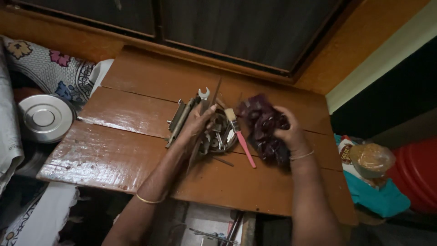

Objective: The person organizes a collection of tools and a dark fabric bundle on a wooden table. They move items between the table and an open drawer, fold a newspaper, and repeatedly pick up and set down the tools and fabric without completing a clear arrangement.

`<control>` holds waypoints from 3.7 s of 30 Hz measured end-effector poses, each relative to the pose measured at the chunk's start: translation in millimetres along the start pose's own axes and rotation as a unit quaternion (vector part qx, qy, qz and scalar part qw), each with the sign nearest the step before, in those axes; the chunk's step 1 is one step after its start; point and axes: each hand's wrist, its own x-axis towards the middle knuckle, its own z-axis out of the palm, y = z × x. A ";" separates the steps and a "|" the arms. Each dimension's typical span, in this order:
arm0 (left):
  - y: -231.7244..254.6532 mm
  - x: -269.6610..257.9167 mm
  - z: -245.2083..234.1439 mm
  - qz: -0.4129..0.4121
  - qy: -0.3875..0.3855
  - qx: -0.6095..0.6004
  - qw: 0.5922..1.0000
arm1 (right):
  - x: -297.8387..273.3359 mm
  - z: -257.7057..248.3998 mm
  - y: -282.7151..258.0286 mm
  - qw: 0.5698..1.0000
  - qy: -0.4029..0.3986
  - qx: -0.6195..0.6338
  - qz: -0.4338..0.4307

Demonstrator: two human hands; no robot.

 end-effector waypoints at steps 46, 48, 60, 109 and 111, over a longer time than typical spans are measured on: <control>-36.9 24.7 -9.1 0.019 -0.012 -0.214 0.977 | 15.5 106.8 -58.9 0.997 -0.068 -0.018 -0.001; -37.5 21.3 -7.7 0.045 -0.024 -0.258 0.965 | 23.2 131.1 -71.9 0.990 -0.063 -0.117 0.048; -18.9 12.3 -0.8 0.098 0.043 -0.307 0.946 | 30.7 183.9 -33.5 0.983 -0.101 -0.130 -0.078; -8.3 0.5 -9.6 0.085 0.107 0.298 0.945 | 43.3 124.9 -37.3 0.987 -0.042 0.149 0.032; -2.8 -7.5 4.0 0.047 -0.003 0.149 0.988 | 41.3 130.7 -43.3 0.982 -0.059 0.170 0.064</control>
